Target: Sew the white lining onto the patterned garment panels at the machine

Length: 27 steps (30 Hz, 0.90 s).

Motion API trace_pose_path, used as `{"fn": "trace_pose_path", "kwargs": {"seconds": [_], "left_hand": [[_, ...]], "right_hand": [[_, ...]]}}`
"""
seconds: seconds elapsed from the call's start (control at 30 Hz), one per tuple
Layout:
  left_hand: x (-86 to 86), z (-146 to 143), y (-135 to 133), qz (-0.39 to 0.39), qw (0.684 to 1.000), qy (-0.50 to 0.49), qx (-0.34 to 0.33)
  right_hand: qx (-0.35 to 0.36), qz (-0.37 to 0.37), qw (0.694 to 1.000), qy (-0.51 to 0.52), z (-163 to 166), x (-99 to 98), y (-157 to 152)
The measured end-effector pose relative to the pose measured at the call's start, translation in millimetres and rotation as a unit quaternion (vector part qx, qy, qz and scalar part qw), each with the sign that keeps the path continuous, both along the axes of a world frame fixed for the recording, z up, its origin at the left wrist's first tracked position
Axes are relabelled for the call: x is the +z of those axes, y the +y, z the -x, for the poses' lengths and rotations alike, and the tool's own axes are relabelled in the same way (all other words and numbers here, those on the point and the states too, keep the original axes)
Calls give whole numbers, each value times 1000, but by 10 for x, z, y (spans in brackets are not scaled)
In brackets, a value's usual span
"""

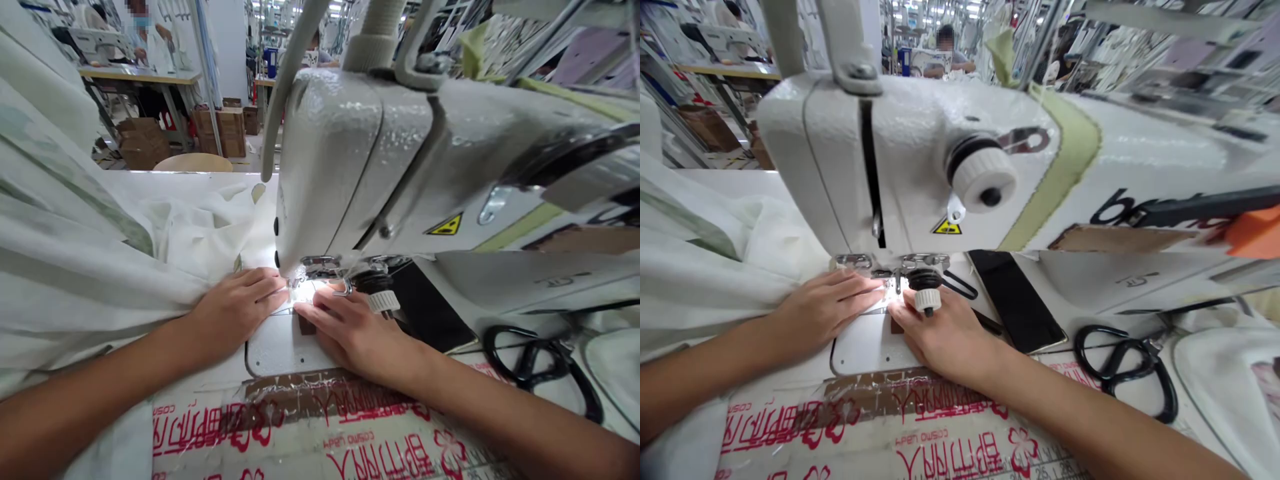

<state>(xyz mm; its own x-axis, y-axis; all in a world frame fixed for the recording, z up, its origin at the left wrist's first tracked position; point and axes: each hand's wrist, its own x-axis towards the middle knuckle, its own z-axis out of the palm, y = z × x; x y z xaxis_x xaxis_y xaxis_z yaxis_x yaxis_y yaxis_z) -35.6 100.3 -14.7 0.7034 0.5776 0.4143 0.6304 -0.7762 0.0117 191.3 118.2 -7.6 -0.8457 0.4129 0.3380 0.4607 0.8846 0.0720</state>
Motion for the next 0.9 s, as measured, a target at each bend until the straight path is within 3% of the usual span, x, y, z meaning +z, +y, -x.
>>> {"fn": "trace_pose_path", "kwargs": {"seconds": [0.3, 0.43, 0.67, 0.9], "left_hand": [[24, 114, 116, -9, 998, 4, -60], [82, 78, 121, -27, 998, 6, -49], [95, 100, 141, -17, 999, 18, -22], [91, 116, 221, -46, 999, 18, -7]], "right_hand": [[-12, 0, 1000, -15, 36, 19, -83], [-48, -7, 999, -9, 25, 31, -110], [68, 77, 995, 13, -9, -26, -82], [70, 122, 990, 22, -4, 6, -36]]}}
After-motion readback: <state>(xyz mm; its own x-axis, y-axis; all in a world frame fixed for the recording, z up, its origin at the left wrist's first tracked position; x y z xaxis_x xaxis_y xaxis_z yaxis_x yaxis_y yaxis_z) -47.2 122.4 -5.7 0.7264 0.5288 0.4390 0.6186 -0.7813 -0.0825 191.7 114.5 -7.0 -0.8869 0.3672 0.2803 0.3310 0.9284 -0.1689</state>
